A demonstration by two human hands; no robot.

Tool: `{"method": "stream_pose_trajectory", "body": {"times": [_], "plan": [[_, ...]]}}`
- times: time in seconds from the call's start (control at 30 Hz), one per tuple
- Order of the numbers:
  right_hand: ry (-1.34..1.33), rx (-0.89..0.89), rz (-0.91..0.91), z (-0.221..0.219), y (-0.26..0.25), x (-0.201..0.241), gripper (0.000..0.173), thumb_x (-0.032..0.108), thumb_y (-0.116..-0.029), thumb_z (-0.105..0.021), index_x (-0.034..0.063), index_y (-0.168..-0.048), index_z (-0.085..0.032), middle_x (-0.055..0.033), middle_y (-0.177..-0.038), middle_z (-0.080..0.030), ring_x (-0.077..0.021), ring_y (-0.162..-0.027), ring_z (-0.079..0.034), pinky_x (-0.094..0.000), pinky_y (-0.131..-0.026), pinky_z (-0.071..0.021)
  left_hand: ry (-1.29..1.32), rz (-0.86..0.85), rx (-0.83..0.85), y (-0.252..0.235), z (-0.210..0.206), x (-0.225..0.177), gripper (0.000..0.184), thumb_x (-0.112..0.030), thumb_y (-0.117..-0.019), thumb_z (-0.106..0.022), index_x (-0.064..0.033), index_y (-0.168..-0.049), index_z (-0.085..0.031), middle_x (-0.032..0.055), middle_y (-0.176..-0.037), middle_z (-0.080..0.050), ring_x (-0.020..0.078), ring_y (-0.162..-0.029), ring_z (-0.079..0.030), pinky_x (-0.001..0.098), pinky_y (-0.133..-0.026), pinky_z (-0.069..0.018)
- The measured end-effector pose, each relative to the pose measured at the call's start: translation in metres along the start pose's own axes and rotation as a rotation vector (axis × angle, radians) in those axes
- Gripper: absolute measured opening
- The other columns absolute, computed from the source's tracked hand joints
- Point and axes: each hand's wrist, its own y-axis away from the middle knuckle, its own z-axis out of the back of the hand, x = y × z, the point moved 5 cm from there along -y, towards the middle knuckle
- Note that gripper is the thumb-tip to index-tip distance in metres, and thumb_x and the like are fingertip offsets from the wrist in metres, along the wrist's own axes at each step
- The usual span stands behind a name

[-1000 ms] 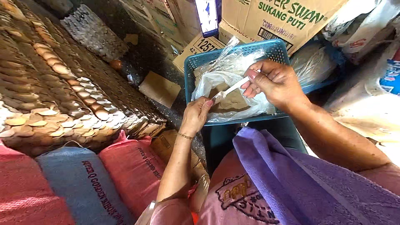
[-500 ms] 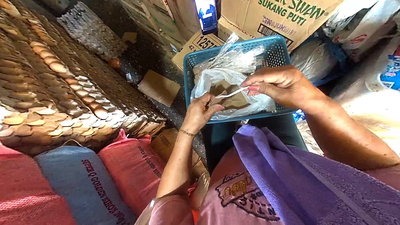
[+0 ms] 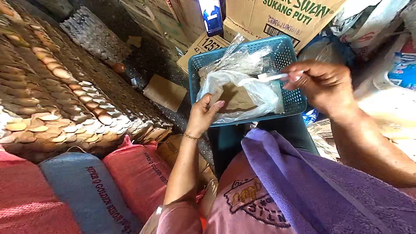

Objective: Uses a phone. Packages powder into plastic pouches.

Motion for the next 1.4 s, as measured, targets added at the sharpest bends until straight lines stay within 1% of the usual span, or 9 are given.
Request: {"method": "stream_pose_trajectory", "body": {"times": [0.17, 0.3, 0.43, 0.53, 0.6, 0.67, 0.73, 1.1, 1.4], "plan": [[0.344, 0.346, 0.008, -0.049, 0.031, -0.019, 0.034, 0.028, -0.1020, -0.060, 0.0060, -0.126, -0.071, -0.0160, -0.128, -0.069, -0.0319, -0.119, -0.066, -0.0510, -0.102, -0.0530, 0.096, -0.050, -0.063, 0.001, 0.010, -0.009, 0.016, -0.021, -0.1009, -0.060, -0.0050, -0.100, -0.062, -0.0065, -0.081, -0.059, -0.0027, -0.069, -0.054, 0.0179, -0.066, -0.0488], [0.199, 0.165, -0.034, -0.059, 0.010, -0.001, 0.037, 0.038, -0.0941, -0.070, 0.0027, -0.104, -0.071, -0.0183, -0.136, -0.063, -0.0310, -0.130, -0.058, -0.0473, -0.107, -0.0483, -0.016, -0.038, -0.030, 0.003, 0.002, -0.006, 0.020, -0.026, -0.1016, -0.061, -0.0057, -0.101, -0.064, -0.0044, -0.081, -0.061, -0.0015, -0.068, -0.055, 0.0198, -0.067, -0.0496], [0.037, 0.030, -0.055, -0.086, -0.013, 0.010, 0.024, 0.024, -0.0896, -0.076, 0.0040, -0.082, -0.066, -0.0152, -0.131, -0.065, -0.0239, -0.126, -0.059, -0.0401, -0.104, -0.0490, -0.201, 0.008, 0.001, 0.002, -0.009, -0.003, 0.032, -0.036, -0.1010, -0.062, -0.0040, -0.101, -0.065, 0.0049, -0.077, -0.064, 0.0132, -0.068, -0.061, 0.0386, -0.069, -0.0528], [0.056, 0.061, -0.132, -0.106, -0.018, 0.008, 0.019, 0.014, -0.0859, -0.077, 0.0026, -0.077, -0.064, -0.0174, -0.144, -0.059, -0.0307, -0.147, -0.043, -0.0438, -0.119, -0.0375, -0.281, 0.016, 0.023, 0.001, -0.013, -0.003, 0.034, -0.036, -0.1016, -0.062, -0.0029, -0.102, -0.065, 0.0085, -0.077, -0.064, 0.0201, -0.070, -0.063, 0.0454, -0.069, -0.0534], [0.144, 0.099, -0.208, -0.111, -0.018, 0.001, 0.020, 0.018, -0.0863, -0.076, 0.0018, -0.097, -0.070, -0.0218, -0.154, -0.049, -0.0370, -0.152, -0.032, -0.0486, -0.120, -0.0347, -0.306, 0.013, 0.034, 0.002, -0.014, -0.003, 0.034, -0.036, -0.1015, -0.062, -0.0029, -0.101, -0.065, 0.0090, -0.077, -0.064, 0.0214, -0.070, -0.064, 0.0466, -0.069, -0.0534], [0.257, 0.158, -0.306, -0.108, -0.016, -0.009, 0.055, 0.023, -0.0892, -0.072, 0.0066, -0.140, -0.061, -0.0264, -0.164, -0.030, -0.0428, -0.154, -0.023, -0.0552, -0.120, -0.0329, -0.323, 0.014, 0.043, 0.002, -0.015, -0.003, 0.037, -0.040, -0.1009, -0.063, -0.0037, -0.098, -0.063, 0.0080, -0.074, -0.061, 0.0209, -0.067, -0.061, 0.0453, -0.066, -0.0516], [0.294, 0.153, -0.353, -0.099, -0.013, -0.013, 0.062, 0.031, -0.0921, -0.072, 0.0099, -0.147, -0.054, -0.0223, -0.168, -0.022, -0.0393, -0.156, -0.020, -0.0538, -0.121, -0.0324, -0.328, 0.026, 0.050, 0.002, -0.014, -0.003, 0.038, -0.042, -0.1007, -0.063, -0.0036, -0.097, -0.063, 0.0086, -0.074, -0.061, 0.0217, -0.068, -0.061, 0.0461, -0.067, -0.0516], [0.102, 0.253, -0.230, -0.117, -0.035, 0.006, 0.047, 0.038, -0.0953, -0.071, 0.0062, -0.129, -0.069, -0.0179, -0.160, -0.042, -0.0295, -0.148, -0.041, -0.0462, -0.118, -0.0384, -0.115, 0.021, 0.023, 0.010, 0.010, -0.002, 0.027, -0.032, -0.1016, -0.061, -0.0052, -0.102, -0.064, -0.0008, -0.076, -0.061, 0.0039, -0.066, -0.057, 0.0262, -0.066, -0.0509], [0.057, 0.320, 0.001, -0.148, -0.096, 0.053, 0.018, 0.018, -0.0987, -0.065, 0.0037, -0.103, -0.075, -0.0147, -0.140, -0.062, -0.0230, -0.132, -0.057, -0.0400, -0.110, -0.0457, 0.124, -0.057, -0.033, 0.026, 0.043, -0.012, 0.019, -0.020, -0.1060, -0.049, -0.0092, -0.098, -0.062, -0.0104, -0.076, -0.060, -0.0032, -0.065, -0.055, 0.0161, -0.061, -0.0480]]}}
